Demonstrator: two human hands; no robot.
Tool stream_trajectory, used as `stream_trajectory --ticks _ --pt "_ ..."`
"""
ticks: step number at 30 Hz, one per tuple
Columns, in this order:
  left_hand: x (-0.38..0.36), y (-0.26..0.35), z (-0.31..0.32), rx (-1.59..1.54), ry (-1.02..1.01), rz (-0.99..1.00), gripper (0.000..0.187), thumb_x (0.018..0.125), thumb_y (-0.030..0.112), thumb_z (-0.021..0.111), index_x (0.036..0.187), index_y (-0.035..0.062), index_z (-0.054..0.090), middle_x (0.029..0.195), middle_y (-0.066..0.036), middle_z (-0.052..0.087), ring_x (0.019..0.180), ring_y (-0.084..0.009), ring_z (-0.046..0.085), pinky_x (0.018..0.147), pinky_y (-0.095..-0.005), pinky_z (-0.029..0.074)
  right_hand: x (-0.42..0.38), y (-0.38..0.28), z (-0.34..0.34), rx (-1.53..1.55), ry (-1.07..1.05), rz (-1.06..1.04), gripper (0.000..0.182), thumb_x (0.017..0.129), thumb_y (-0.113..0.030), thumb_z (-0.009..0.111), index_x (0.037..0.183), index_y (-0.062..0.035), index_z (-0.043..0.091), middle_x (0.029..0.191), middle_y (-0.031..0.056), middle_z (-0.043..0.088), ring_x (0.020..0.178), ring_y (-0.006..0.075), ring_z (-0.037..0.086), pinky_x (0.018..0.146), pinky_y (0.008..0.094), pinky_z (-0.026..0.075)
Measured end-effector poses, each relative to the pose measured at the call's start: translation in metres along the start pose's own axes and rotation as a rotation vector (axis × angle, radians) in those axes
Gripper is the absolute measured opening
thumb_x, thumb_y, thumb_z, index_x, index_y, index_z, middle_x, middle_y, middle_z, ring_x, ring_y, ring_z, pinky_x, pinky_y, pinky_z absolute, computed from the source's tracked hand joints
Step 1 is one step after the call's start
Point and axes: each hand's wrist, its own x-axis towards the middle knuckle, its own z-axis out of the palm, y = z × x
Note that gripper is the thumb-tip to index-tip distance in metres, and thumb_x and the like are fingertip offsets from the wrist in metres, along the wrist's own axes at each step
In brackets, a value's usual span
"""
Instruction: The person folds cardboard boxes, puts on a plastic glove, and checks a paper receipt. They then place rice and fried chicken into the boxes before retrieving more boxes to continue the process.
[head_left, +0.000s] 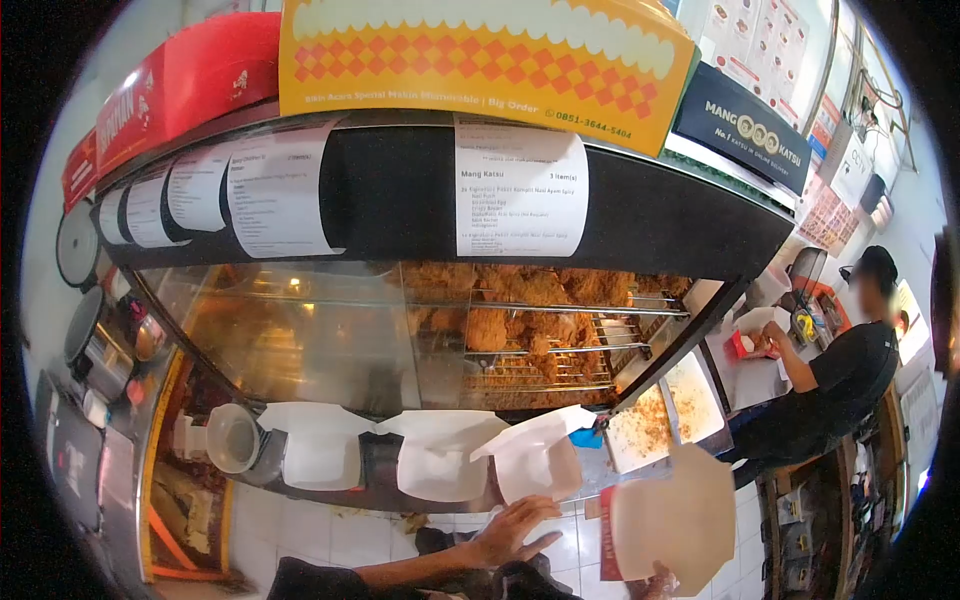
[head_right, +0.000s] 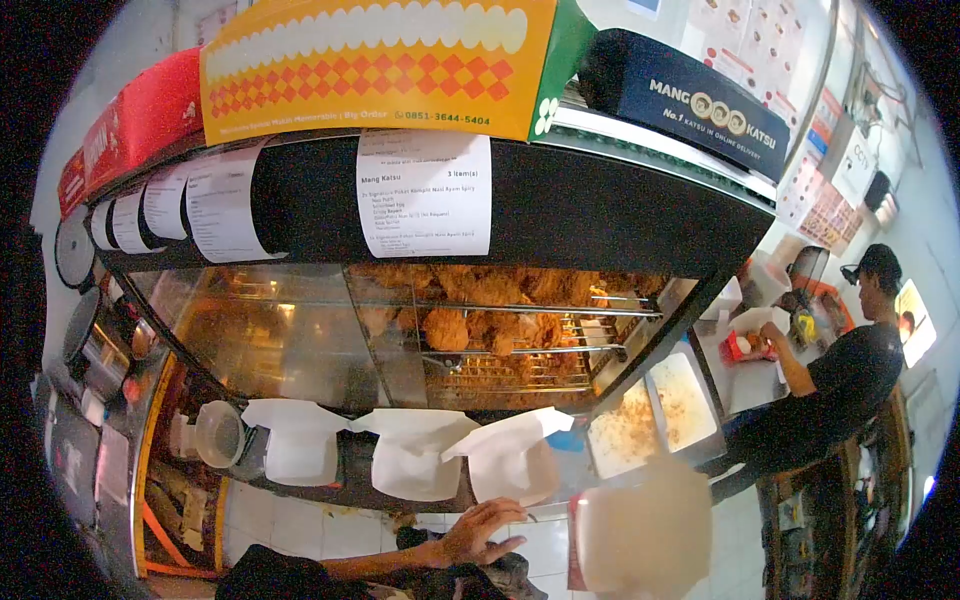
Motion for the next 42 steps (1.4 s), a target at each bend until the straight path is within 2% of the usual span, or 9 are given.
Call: stream_trajectory --ticks 5,10,17,24,27,30,34,36,42 --pt "-0.022 -0.043 0.031 0.344 -0.272 0.164 0.040 0.096 0.033 0.069 0.127 0.0086 0.065 0.129 -0.010 0.065 0.134 -0.0321 0.055 0.122 -0.0569 0.030 0.036 -0.005 -0.004 -0.226 0.039 -0.163 0.061 0.091 -0.033 0.070 0.139 -0.0027 0.048 0.134 0.0174 0.047 0.112 0.0403 0.059 0.098 0.0501 0.057" --pt "-0.056 -0.093 0.043 0.558 -0.627 0.039 0.040 0.092 0.016 0.061 0.131 0.0101 0.061 0.125 -0.007 0.062 0.123 -0.0252 0.060 0.122 -0.0594 0.026 0.125 0.041 -0.025 -0.382 -0.079 -0.286 0.063 0.090 -0.033 0.074 0.141 -0.0093 0.046 0.135 0.0147 0.046 0.112 0.0359 0.060 0.096 0.0515 0.055" --pt "-0.060 -0.106 0.002 0.681 -0.394 0.097 0.031 0.090 0.013 0.058 0.120 0.0114 0.065 0.102 -0.004 0.058 0.107 -0.0216 0.064 0.113 -0.0538 0.041 0.201 0.060 0.008 -0.573 -0.149 -0.444 0.045 0.091 -0.027 0.074 0.129 -0.0075 0.059 0.120 0.0143 0.059 0.104 0.0319 0.064 0.089 0.0470 0.054" --pt "-0.058 -0.110 -0.010 0.708 -0.367 0.034 0.021 0.093 0.011 0.058 0.113 0.0074 0.063 0.104 -0.008 0.058 0.107 -0.0275 0.065 0.114 -0.0520 0.042 0.267 0.056 0.043 -0.748 -0.329 -0.777 0.028 0.093 -0.021 0.073 0.116 -0.0058 0.072 0.106 0.0139 0.073 0.096 0.0280 0.068 0.082 0.0425 0.053" --pt "-0.062 -0.110 -0.006 0.712 -0.387 0.021 0.024 0.092 0.009 0.058 0.115 0.0061 0.061 0.107 -0.009 0.059 0.110 -0.0287 0.064 0.114 -0.0522 0.043 0.248 0.020 0.100 -0.834 -0.368 -0.467 0.036 0.092 -0.022 0.072 0.121 -0.0008 0.070 0.122 0.0162 0.070 0.109 0.0294 0.066 0.092 0.0428 0.050" --pt "-0.065 -0.107 -0.004 0.692 -0.376 -0.016 0.024 0.091 0.007 0.059 0.115 0.0050 0.061 0.108 -0.011 0.060 0.111 -0.0295 0.063 0.113 -0.0523 0.043 0.247 0.015 0.123 -1.015 -0.151 -0.504 0.041 0.090 -0.028 0.074 0.120 0.0007 0.070 0.119 0.0164 0.071 0.105 0.0276 0.066 0.092 0.0425 0.050" --pt "-0.066 -0.101 -0.004 0.693 -0.340 -0.039 0.023 0.090 0.007 0.059 0.113 0.0044 0.062 0.109 -0.012 0.060 0.110 -0.0300 0.063 0.113 -0.0524 0.044 0.243 0.017 0.111 -1.047 -0.318 -0.524 0.047 0.089 -0.033 0.075 0.120 0.0029 0.070 0.119 0.0168 0.072 0.105 0.0287 0.067 0.091 0.0429 0.051" --pt "-0.070 -0.100 -0.003 0.685 -0.307 -0.071 0.022 0.090 0.007 0.059 0.111 0.0039 0.063 0.109 -0.012 0.060 0.112 -0.0305 0.062 0.113 -0.0523 0.043 0.238 0.023 0.110 -0.816 -0.286 -0.260 0.046 0.089 -0.033 0.075 0.117 0.0035 0.071 0.115 0.0167 0.073 0.104 0.0293 0.067 0.092 0.0429 0.051" --pt "-0.072 -0.098 0.000 0.675 -0.272 -0.068 0.021 0.090 0.008 0.059 0.110 0.0034 0.063 0.107 -0.012 0.060 0.112 -0.0296 0.061 0.114 -0.0511 0.043 0.240 0.036 0.127 -0.905 -0.224 -0.570 0.057 0.089 -0.030 0.075 0.134 0.0010 0.061 0.119 0.0162 0.069 0.105 0.0242 0.066 0.090 0.0371 0.053"
